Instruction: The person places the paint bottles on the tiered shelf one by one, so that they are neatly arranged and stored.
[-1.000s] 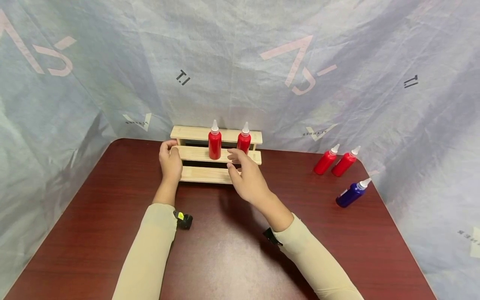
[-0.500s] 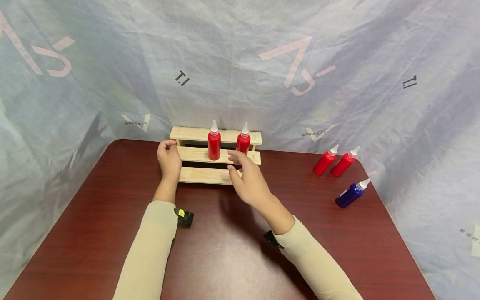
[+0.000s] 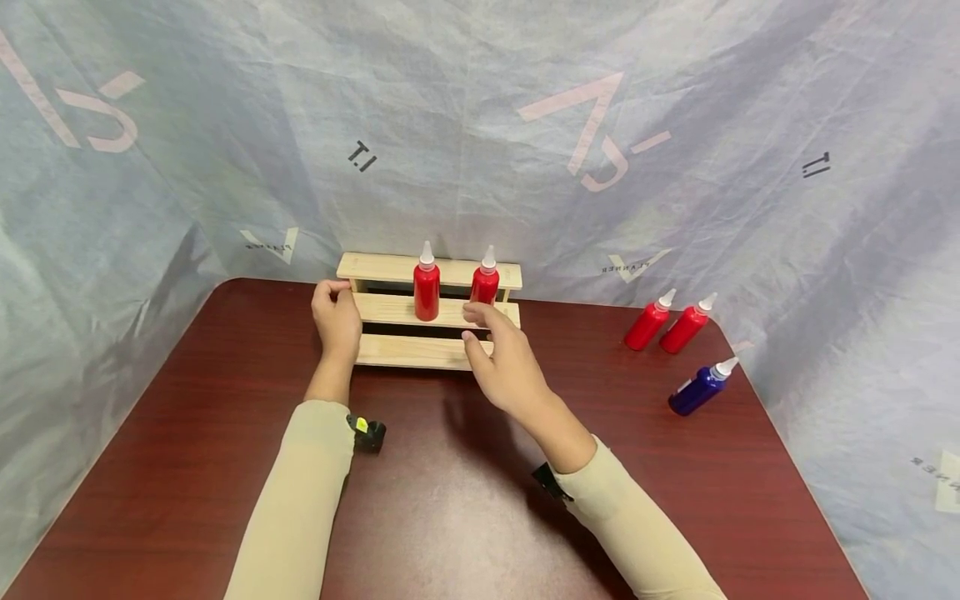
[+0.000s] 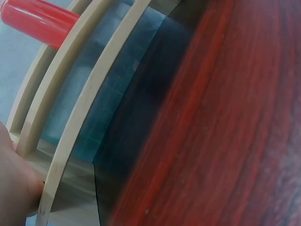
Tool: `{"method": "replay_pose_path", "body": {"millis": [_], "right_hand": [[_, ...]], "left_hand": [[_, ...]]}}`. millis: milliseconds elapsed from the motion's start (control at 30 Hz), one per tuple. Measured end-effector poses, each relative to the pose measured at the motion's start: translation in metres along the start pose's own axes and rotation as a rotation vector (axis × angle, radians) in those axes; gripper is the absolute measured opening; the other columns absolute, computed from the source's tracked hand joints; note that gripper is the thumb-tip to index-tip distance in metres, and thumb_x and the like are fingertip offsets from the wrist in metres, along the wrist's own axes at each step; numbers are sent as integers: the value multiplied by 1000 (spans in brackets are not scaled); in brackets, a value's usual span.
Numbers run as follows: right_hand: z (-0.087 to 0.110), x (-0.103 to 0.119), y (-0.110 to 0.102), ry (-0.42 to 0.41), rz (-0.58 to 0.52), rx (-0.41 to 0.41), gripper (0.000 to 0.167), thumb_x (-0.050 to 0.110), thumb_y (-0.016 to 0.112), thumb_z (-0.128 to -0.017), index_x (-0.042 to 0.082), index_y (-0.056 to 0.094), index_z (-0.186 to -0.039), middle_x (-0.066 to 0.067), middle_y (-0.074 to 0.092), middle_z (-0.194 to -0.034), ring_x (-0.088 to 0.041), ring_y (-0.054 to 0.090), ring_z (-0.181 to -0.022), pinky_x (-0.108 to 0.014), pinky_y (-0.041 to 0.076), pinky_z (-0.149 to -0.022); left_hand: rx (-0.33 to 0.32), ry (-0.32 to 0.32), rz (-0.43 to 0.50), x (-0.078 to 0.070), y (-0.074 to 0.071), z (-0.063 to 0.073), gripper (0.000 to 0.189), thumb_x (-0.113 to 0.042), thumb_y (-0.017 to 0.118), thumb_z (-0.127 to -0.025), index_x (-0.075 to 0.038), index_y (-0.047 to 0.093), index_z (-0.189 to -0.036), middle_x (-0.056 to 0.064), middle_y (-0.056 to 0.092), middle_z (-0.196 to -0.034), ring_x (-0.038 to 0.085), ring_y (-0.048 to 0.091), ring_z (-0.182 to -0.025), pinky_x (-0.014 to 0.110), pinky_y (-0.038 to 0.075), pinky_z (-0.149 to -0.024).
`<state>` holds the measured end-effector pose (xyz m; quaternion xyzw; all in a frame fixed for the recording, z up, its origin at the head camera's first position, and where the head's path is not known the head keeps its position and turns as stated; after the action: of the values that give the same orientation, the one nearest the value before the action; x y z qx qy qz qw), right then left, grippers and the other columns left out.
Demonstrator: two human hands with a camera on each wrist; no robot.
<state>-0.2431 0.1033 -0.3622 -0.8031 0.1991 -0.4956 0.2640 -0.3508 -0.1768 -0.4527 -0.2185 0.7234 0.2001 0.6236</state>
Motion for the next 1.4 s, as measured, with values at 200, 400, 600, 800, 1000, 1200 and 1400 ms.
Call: {"method": "replay_pose_path", "body": {"millis": [200,400,600,800,1000,1200,1400], "right_hand": [[2,-2,-5,-15,-1,-14,39,15,59,-104,7,59,-143,-12,68,-138,-24,61,-135,-49,48,-116],[5,-6,-12,-5,17,-22,41,16,59,-104,7,58,-144,-12,67,-139,-25,60,-136,-50,47,-115],[7,-14,-17,27,31,-24,43,18,59,-105,9,57,-147,-9,66,-141,-25,59,-138,-50,48,-115],[12,-23,-23,49,46,-28,43,20,60,-104,8,58,-146,-9,66,-141,-28,62,-130,-51,50,-111],[16,-33,-29,61,65,-50,40,20,60,-105,10,60,-144,-9,66,-140,-27,60,-134,-50,48,-115],[19,-42,-35,65,75,-70,41,19,61,-104,8,60,-143,-12,67,-137,-29,60,-136,-51,46,-117],[21,-46,-39,73,74,-61,40,18,61,-104,7,60,-142,-12,67,-137,-29,60,-135,-51,45,-118]], "left_hand": [[26,28,1,0,0,0,23,-6,44,-106,7,61,-115,22,62,-126,25,52,-110,24,39,-92],[21,70,-2,1,-2,1,23,-4,43,-105,7,62,-114,23,64,-129,26,55,-115,28,40,-96],[25,108,-8,0,-1,1,26,1,41,-102,7,62,-114,21,64,-128,25,56,-122,32,42,-104],[31,81,3,2,-1,2,25,-1,41,-104,7,62,-115,24,64,-129,27,56,-124,37,42,-107],[8,57,-21,4,-3,3,26,-5,42,-104,4,64,-115,24,64,-130,29,57,-123,38,43,-106],[-1,55,-38,3,-4,4,25,-6,44,-103,3,65,-113,23,65,-126,31,57,-114,36,43,-98],[2,55,-35,4,-3,3,25,-6,43,-104,3,64,-114,22,65,-123,29,56,-111,29,40,-93]]}}
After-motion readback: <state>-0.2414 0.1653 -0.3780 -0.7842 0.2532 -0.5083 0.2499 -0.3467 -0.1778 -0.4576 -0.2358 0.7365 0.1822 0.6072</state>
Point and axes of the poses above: each hand's wrist, its own z-axis away from the middle knuckle, its own y-axis out of the palm, x = y × z, the point moved 7 cm from there along -z, towards the middle knuckle
